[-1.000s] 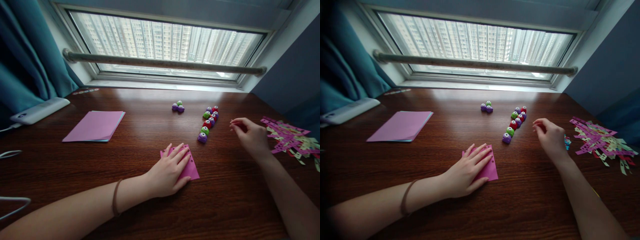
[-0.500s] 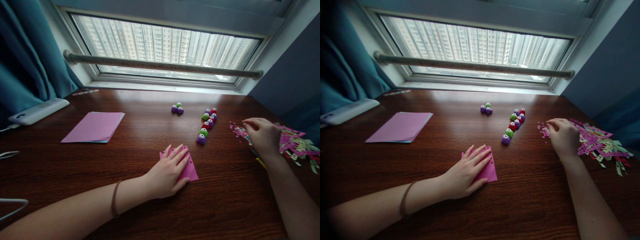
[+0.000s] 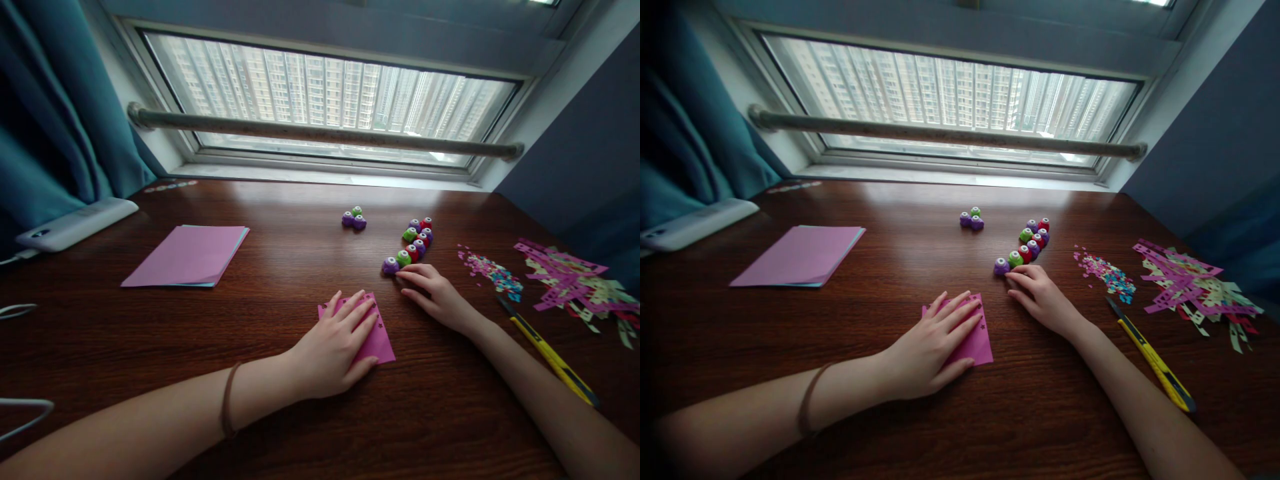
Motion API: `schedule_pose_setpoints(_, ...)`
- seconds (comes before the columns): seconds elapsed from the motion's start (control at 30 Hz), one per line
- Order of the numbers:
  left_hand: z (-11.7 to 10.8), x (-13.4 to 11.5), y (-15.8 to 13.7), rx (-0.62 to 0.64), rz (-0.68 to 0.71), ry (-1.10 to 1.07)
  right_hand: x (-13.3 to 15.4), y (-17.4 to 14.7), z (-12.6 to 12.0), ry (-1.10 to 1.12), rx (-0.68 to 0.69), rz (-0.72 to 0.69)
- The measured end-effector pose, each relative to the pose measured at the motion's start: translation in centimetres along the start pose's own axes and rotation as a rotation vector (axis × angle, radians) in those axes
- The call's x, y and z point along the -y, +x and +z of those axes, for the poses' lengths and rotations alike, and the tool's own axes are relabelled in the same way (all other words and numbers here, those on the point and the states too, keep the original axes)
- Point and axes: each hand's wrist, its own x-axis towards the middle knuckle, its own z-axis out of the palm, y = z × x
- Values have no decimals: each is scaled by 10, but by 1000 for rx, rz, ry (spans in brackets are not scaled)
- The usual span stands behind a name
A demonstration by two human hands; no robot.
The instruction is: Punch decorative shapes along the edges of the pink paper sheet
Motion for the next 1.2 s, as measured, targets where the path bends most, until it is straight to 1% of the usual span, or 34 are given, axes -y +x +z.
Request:
schedule_pose_setpoints(0.23, 0, 0, 1, 20, -7, 7, 0, 2, 4, -115, 25, 2)
schedule_pose_setpoints(0.37, 1, 0, 0, -2, 0, 3, 9, 3, 1, -98, 12, -56)
schedule_pose_setpoints(0.5, 0, 0, 0, -7, 2, -4, 17, 5, 3, -82, 85, -111)
schedule_pose_setpoints(0.7, 1, 0, 0, -17, 3, -16, 14, 4, 7, -126, 101, -89)
schedule_pose_setpoints(0.9, 1, 1, 0, -11, 4, -12, 16, 3, 3, -56, 60, -76)
schedule_pose_setpoints(1.07, 1, 1, 0, -13, 3, -4, 18, 2, -2, 21, 4, -102)
schedule_pose_setpoints(1.2, 1, -1, -1, -32, -18, 43, 20, 1, -4, 67, 19, -79)
